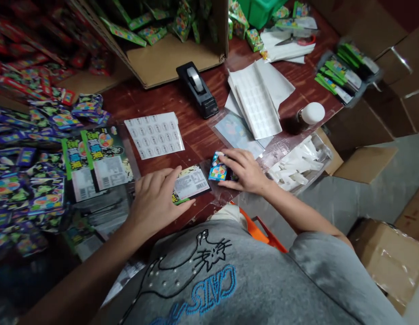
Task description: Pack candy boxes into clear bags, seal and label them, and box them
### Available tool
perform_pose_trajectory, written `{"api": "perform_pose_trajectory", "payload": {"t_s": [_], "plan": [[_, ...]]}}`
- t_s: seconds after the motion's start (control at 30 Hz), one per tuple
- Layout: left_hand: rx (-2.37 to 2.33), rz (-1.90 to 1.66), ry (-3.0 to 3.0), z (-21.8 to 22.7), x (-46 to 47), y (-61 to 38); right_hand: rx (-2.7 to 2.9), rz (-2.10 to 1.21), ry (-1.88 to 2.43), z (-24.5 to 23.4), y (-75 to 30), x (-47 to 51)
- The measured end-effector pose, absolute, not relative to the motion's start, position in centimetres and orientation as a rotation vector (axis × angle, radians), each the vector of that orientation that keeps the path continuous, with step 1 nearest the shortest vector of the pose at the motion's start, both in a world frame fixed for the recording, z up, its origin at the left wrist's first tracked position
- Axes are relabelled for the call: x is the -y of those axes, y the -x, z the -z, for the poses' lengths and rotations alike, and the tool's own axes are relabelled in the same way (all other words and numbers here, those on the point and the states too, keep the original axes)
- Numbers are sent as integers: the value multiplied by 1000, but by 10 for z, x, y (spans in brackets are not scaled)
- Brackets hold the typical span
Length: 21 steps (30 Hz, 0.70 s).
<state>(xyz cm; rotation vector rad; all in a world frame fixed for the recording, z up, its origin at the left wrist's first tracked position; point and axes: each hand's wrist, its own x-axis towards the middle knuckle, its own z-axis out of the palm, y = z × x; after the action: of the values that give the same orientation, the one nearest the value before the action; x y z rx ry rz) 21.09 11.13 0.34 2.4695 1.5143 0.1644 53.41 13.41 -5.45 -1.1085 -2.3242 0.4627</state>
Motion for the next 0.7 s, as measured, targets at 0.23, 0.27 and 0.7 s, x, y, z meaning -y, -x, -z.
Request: {"api": "perform_pose_trajectory", "payload": {"t_s": [0.23,0.27,0.7], "plan": [[-1413,-146,-2389,31,-97,-187,2603,-795,630,78,-495,-153],[-1419,-141,-2378,35,-95,-183,2609,-816,643,79,-494,-156],[-1516,-246,-2295,48,-83,-189,2549,-879,766,78,-498,-169]]}}
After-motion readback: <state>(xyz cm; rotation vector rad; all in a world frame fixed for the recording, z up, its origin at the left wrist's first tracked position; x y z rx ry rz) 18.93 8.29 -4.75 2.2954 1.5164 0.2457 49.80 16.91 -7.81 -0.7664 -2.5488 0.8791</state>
